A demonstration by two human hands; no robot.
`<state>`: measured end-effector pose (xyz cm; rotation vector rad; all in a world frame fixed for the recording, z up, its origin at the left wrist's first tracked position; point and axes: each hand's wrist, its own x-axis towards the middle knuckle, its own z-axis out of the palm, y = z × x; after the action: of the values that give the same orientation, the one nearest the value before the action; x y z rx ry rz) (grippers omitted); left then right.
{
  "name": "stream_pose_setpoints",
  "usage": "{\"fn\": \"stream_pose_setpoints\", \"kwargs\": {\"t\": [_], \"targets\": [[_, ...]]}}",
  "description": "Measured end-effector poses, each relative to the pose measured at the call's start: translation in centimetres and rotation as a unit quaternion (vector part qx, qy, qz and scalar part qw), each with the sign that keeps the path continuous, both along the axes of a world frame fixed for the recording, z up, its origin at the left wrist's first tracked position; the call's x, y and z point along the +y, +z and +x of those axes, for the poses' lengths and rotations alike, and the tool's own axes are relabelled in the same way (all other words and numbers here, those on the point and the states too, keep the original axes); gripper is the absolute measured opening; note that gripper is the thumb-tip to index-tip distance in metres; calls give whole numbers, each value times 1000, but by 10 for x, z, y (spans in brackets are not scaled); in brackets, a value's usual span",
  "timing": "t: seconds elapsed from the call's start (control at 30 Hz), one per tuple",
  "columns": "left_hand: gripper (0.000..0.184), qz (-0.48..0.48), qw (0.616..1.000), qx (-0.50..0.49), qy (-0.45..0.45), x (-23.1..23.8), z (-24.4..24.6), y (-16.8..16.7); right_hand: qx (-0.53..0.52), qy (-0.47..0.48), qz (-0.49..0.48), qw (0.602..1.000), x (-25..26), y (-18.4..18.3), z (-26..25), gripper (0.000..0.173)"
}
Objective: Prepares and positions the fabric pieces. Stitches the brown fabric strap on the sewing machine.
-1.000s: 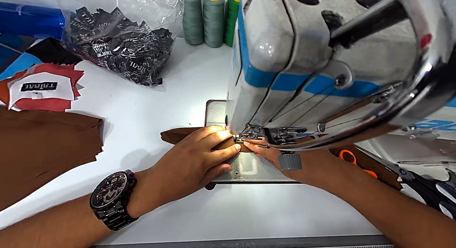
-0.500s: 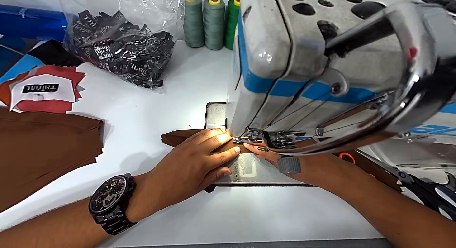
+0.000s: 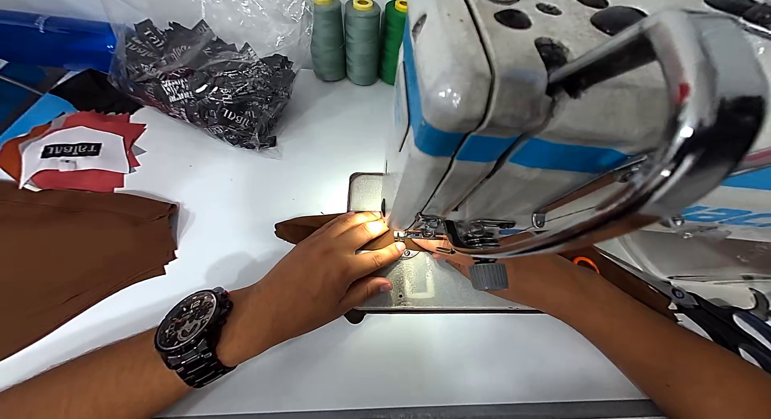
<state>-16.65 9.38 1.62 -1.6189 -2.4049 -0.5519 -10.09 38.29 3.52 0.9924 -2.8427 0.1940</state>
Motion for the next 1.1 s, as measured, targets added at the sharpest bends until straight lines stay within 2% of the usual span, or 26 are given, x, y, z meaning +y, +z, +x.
{"fn": "stream_pose_setpoints", "kwargs": {"t": [0.27,0.37,0.4,0.47,0.53,0.6,0.73,0.8,0.87,0.97,1.1], "targets": [[42,0,1000,-13,-15,-3,1,-1,3,16,-18,1000,2,-4,1,24],[38,33,999,-27,-21,-4,0,3,104,-32,-44,993,5,5,3,23],[34,61,998,-26,-13,-5,-1,6,121,-64,-44,990,8,10,5,28],[29,85,996,-2,39,-9,-9,12,103,-112,-34,988,18,12,7,31],[26,64,994,-2,88,-18,-20,11,81,-111,-53,989,22,9,5,22],[19,53,993,-22,100,-32,-16,7,49,-90,-99,990,17,8,10,11],[16,51,990,-71,108,-88,52,20,-14,-72,-149,986,-18,5,56,13],[18,64,981,-156,93,-129,99,31,-54,-38,-198,978,-38,6,101,19],[18,78,956,-273,68,-176,147,34,-139,3,-273,952,-60,2,151,23],[16,118,902,-406,87,-233,208,4,-257,11,-354,899,-90,-43,199,25],[9,163,842,-482,179,-264,243,-78,-355,-72,-379,852,-130,-123,200,14]]}}
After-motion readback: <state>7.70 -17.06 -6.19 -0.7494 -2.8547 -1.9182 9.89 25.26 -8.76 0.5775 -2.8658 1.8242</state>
